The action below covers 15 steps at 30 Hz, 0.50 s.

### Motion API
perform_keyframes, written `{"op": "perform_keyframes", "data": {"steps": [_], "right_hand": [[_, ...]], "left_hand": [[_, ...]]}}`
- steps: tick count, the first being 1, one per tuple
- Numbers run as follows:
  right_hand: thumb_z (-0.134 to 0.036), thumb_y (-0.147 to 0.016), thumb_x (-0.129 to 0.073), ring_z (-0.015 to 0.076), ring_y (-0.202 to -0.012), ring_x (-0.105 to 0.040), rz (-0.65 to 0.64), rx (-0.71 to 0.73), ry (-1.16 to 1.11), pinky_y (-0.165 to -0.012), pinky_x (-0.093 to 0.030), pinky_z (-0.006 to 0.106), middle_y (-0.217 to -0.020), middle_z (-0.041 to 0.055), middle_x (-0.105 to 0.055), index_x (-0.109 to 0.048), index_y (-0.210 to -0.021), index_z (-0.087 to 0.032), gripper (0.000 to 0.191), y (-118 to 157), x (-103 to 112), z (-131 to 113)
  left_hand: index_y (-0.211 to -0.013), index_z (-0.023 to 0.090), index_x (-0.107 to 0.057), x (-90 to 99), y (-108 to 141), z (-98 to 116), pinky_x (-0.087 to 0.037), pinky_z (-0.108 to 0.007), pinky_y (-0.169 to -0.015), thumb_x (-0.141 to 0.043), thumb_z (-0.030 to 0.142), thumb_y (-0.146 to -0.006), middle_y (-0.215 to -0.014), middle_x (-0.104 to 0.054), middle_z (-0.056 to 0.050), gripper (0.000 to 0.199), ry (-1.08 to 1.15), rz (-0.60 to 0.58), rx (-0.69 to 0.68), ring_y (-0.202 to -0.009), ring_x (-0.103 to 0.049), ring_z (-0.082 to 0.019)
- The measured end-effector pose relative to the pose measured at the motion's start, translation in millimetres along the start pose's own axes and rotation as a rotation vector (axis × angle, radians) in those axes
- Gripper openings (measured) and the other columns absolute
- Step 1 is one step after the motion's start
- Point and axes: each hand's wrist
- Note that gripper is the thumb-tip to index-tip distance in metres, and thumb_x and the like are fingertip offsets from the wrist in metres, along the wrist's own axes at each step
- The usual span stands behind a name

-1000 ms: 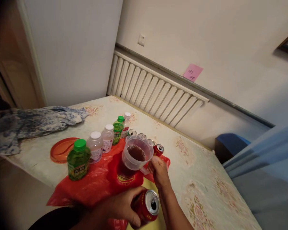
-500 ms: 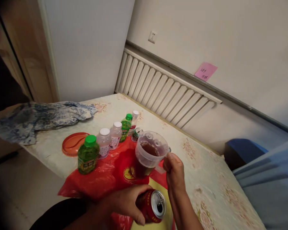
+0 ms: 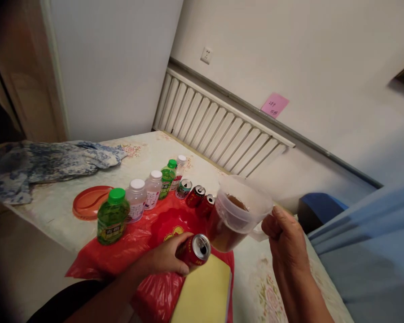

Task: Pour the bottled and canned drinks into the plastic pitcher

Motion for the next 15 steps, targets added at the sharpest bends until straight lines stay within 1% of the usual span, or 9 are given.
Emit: {"op": "perform_keyframes", "data": {"steps": [3, 6, 9, 12, 15], "right_hand": [[-0.035, -0.084, -0.061, 0.0080, -0.044, -0.020, 0.006, -0.036, 0.051, -0.041, -0.016, 0.027, -0.050, -0.0079, -0.024, -0.037, -0.052, -0.021, 0.043, 2.9, 13.4, -8.3], [-0.037, -0.082, -0.063, 0.0080, -0.044, -0.019, -0.010, -0.098, 0.079, -0.041, -0.014, 0.027, -0.048, -0.0078, -0.024, -0.036, -0.049, -0.021, 0.044, 7.9, 24.8, -12.6], [-0.038, -0.080, -0.063, 0.0082, -0.044, -0.018, -0.024, -0.145, 0.134, -0.041, -0.014, 0.027, -0.048, -0.0079, -0.023, -0.036, -0.050, -0.022, 0.044, 13.6, 35.3, -13.0], [-0.043, -0.079, -0.064, 0.0083, -0.044, -0.018, -0.075, -0.192, 0.199, -0.042, -0.015, 0.026, -0.048, -0.0079, -0.023, -0.037, -0.050, -0.022, 0.045, 17.7, 44.4, -9.5], [-0.049, -0.075, -0.066, 0.0078, -0.043, -0.016, -0.137, -0.230, 0.214, -0.042, -0.013, 0.026, -0.046, -0.0082, -0.022, -0.036, -0.047, -0.022, 0.049, 20.4, 49.5, -4.4]], "left_hand": [[-0.124, 0.021, -0.053, 4.8, -6.7, -2.4, -0.048, -0.033, -0.085, -0.073, 0.008, -0.054, -0.112, -0.065, -0.004, 0.074, 0.045, 0.096, -0.026, -0.105, -0.059, -0.027], [-0.124, 0.019, -0.052, 7.1, -13.2, -1.2, -0.047, -0.032, -0.085, -0.070, 0.007, -0.056, -0.114, -0.065, -0.005, 0.072, 0.106, 0.143, -0.053, -0.105, -0.058, -0.025], [-0.123, 0.018, -0.051, 8.5, -18.9, 2.1, -0.047, -0.030, -0.085, -0.066, 0.005, -0.056, -0.115, -0.064, -0.004, 0.070, 0.118, 0.195, -0.072, -0.104, -0.058, -0.024], [-0.122, 0.017, -0.050, 10.2, -23.7, 4.0, -0.047, -0.029, -0.083, -0.063, 0.006, -0.056, -0.115, -0.064, -0.004, 0.069, 0.105, 0.216, -0.073, -0.103, -0.059, -0.023], [-0.126, 0.018, -0.047, 11.3, -26.7, 4.7, -0.048, -0.029, -0.083, -0.064, 0.007, -0.056, -0.117, -0.063, -0.004, 0.073, 0.104, 0.221, -0.061, -0.103, -0.059, -0.023]]}}
Point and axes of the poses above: each hand's wrist, its own y-axis away from the middle knuckle, its own x-axis out of the back of the hand, z = x × y
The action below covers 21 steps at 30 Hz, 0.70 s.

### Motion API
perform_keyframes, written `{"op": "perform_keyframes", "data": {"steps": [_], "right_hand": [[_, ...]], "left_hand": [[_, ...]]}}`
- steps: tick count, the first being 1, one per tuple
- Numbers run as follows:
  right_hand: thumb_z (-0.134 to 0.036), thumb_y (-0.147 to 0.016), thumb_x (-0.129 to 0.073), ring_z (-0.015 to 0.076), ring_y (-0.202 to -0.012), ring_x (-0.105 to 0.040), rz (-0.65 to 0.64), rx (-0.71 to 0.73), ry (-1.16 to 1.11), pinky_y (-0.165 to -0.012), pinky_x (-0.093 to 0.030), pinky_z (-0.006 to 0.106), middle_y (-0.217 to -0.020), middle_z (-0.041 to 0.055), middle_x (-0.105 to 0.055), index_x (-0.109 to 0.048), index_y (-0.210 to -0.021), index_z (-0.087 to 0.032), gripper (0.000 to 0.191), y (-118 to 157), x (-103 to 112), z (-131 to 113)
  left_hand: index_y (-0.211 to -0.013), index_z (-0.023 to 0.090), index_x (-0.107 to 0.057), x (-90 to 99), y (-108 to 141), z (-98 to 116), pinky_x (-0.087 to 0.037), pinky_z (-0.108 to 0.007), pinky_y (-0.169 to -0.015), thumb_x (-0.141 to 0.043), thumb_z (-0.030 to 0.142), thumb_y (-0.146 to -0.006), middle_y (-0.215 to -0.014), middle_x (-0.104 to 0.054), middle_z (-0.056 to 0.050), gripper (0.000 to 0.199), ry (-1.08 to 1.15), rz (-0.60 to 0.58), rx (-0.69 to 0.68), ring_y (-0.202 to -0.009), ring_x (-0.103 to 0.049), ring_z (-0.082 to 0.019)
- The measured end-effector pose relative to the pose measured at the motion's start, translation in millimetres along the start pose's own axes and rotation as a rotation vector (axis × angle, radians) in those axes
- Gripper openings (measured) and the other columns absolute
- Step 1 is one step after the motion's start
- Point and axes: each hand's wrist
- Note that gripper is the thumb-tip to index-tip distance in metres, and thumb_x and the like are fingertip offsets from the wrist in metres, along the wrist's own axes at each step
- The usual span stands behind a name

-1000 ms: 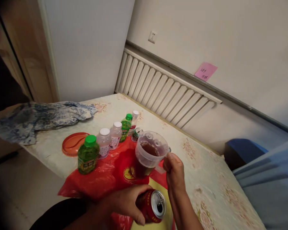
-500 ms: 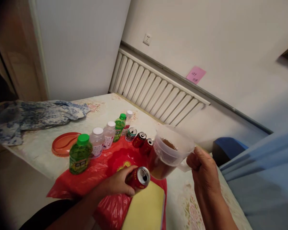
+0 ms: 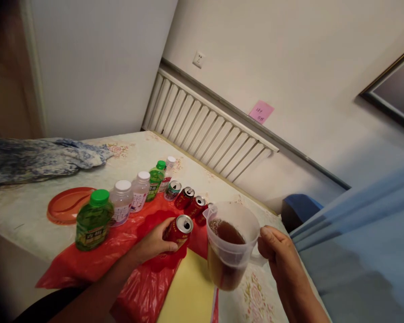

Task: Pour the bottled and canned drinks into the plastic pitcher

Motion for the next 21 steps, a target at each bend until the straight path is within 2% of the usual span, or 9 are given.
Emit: {"op": "perform_keyframes", "data": {"steps": [11, 21], "right_hand": [[-0.054, -0.074, -0.068, 0.0078, -0.046, -0.016, -0.104, -0.069, 0.078, -0.044, -0.014, 0.025, -0.047, -0.0087, -0.024, -0.039, -0.048, -0.022, 0.051, 2.9, -3.4, 6.6], [-0.056, -0.074, -0.069, 0.0072, -0.047, -0.015, -0.125, -0.087, 0.155, -0.046, -0.012, 0.025, -0.046, -0.0091, -0.025, -0.041, -0.050, -0.021, 0.051, -2.1, -6.2, 5.1]], "left_hand": [[-0.126, 0.018, -0.047, -0.3, 0.0, 3.1, -0.047, -0.031, -0.088, -0.063, 0.009, -0.057, -0.121, -0.062, -0.005, 0.072, -0.044, 0.014, 0.001, -0.108, -0.058, -0.024], [-0.126, 0.017, -0.048, 0.2, 0.0, 2.1, -0.047, -0.033, -0.090, -0.065, 0.009, -0.057, -0.120, -0.062, -0.005, 0.071, -0.081, 0.021, -0.023, -0.106, -0.058, -0.024]]}}
Point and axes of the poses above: each hand's wrist, its own y-axis away from the middle knuckle, its own x-axis out of the back of the hand, z = x × y
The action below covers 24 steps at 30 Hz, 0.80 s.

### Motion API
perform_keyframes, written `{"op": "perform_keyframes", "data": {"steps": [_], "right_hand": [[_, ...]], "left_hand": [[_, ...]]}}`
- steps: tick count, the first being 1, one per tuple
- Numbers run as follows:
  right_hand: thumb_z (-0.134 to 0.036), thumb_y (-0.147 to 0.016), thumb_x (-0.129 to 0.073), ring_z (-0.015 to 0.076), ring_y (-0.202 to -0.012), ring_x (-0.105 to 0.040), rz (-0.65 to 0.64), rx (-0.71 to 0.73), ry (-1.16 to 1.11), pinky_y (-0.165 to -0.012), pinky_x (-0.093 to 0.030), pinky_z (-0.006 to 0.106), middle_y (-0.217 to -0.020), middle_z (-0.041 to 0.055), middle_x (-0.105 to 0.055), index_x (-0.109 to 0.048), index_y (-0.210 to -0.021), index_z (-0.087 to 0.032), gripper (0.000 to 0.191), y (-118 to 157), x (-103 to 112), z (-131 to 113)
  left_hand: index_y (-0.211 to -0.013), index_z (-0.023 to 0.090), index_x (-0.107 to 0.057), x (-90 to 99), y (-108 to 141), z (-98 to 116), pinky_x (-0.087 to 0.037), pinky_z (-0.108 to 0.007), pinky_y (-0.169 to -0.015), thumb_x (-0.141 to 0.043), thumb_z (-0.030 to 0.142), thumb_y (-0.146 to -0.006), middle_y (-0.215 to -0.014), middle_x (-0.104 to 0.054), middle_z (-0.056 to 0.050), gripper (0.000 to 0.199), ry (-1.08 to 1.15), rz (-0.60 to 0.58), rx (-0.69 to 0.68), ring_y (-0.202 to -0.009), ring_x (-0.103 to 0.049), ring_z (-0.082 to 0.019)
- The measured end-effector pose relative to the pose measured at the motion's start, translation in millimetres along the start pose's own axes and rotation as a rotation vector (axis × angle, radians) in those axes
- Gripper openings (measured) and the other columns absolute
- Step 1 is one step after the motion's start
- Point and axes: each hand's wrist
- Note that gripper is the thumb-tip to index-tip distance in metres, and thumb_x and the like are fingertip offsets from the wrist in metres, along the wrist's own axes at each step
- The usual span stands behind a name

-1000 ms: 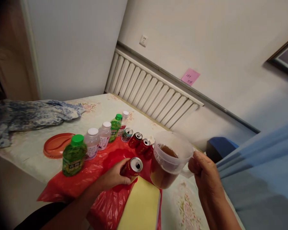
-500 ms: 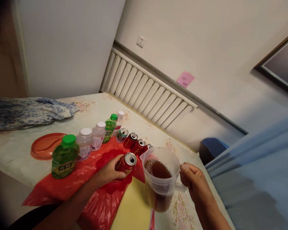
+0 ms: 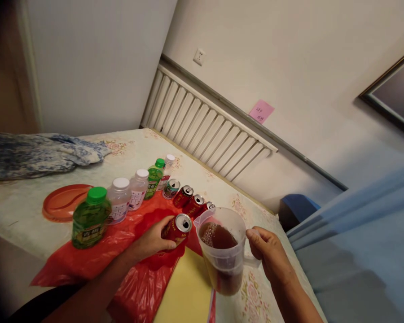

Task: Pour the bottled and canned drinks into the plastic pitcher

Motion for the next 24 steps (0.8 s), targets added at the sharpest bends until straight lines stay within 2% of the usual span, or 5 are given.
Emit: {"op": "perform_keyframes", "data": {"steps": [13, 24], "right_hand": [[-0.060, -0.073, -0.068, 0.0072, -0.047, -0.017, -0.047, -0.025, 0.090, -0.047, -0.013, 0.026, -0.047, -0.0087, -0.026, -0.039, -0.051, -0.021, 0.054, -5.0, -0.9, 0.1], [-0.063, -0.069, -0.069, 0.0068, -0.046, -0.018, -0.019, -0.031, 0.146, -0.047, -0.012, 0.026, -0.045, -0.0082, -0.027, -0.039, -0.049, -0.021, 0.056, -6.9, -6.0, -4.0]], "left_hand": [[-0.124, 0.018, -0.050, 3.2, -0.1, 0.3, -0.047, -0.030, -0.088, -0.068, 0.012, -0.057, -0.119, -0.062, -0.005, 0.070, -0.076, 0.002, 0.011, -0.106, -0.058, -0.024], [-0.125, 0.019, -0.050, 2.9, 0.4, -3.2, -0.047, -0.030, -0.087, -0.069, 0.011, -0.058, -0.118, -0.063, -0.004, 0.071, -0.069, 0.015, 0.018, -0.105, -0.059, -0.023]]}}
Point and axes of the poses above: each hand's wrist, its own y-axis away from the middle knuckle, its own x-axis out of the back of the hand, z = x × y
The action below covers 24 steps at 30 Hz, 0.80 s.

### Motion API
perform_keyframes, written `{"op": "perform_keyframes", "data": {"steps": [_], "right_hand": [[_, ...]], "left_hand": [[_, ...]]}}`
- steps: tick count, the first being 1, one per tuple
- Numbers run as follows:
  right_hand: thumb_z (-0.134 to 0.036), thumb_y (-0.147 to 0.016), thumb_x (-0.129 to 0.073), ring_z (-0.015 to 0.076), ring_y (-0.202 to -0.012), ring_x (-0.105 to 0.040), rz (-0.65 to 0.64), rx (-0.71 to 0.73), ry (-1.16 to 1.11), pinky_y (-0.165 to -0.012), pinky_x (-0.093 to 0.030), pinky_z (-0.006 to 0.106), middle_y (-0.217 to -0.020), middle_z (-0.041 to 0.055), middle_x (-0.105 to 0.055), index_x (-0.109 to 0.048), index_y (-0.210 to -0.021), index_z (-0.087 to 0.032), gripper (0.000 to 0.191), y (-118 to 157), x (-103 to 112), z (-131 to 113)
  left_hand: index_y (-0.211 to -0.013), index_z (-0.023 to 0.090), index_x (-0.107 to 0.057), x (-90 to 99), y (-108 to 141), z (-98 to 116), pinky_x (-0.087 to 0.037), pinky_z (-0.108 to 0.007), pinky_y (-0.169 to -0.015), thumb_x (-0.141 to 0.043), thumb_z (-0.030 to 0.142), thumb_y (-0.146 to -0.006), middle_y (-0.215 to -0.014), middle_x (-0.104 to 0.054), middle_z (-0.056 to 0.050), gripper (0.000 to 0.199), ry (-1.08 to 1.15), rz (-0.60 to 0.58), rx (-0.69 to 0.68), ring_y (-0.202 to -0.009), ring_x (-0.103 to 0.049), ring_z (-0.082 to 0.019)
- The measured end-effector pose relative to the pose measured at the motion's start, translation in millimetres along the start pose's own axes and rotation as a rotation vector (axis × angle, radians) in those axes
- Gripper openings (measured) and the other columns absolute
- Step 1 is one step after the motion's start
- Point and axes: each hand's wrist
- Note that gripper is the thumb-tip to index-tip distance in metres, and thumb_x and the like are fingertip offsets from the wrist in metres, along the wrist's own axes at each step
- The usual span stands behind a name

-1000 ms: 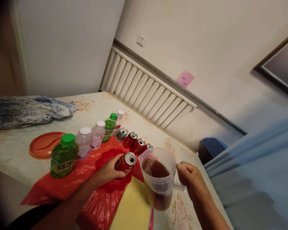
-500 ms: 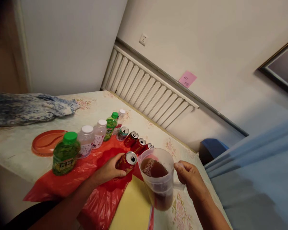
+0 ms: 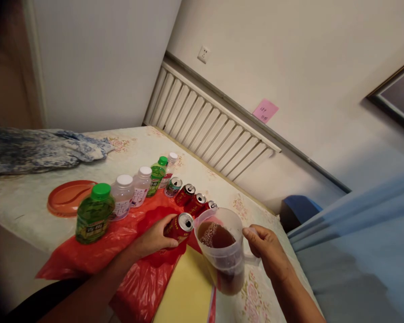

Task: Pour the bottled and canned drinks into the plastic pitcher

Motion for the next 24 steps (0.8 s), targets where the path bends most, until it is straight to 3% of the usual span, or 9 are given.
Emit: {"op": "perform_keyframes", "data": {"steps": [9, 24], "right_hand": [[-0.064, -0.069, -0.069, 0.0070, -0.046, -0.018, -0.019, 0.005, 0.022, -0.047, -0.013, 0.026, -0.045, -0.0083, -0.028, -0.037, -0.049, -0.021, 0.056, -2.0, -0.3, 0.0], [-0.065, -0.070, -0.067, 0.0074, -0.047, -0.018, -0.057, -0.001, 0.060, -0.047, -0.013, 0.026, -0.045, -0.0086, -0.027, -0.037, -0.050, -0.021, 0.057, -3.0, -0.1, -1.2]], "left_hand": [[-0.124, 0.020, -0.051, -0.5, -0.4, -4.2, -0.049, -0.026, -0.075, -0.068, 0.010, -0.057, -0.108, -0.066, -0.003, 0.069, 0.033, -0.011, -0.019, -0.095, -0.062, -0.022], [-0.124, 0.020, -0.050, -0.4, -1.1, -7.3, -0.049, -0.029, -0.082, -0.069, 0.008, -0.057, -0.113, -0.066, -0.004, 0.070, 0.048, -0.021, -0.032, -0.100, -0.061, -0.023]]}}
Point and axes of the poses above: each hand's wrist, its own y-axis away from the middle knuckle, its own x-axis out of the back of the hand, z = x × y
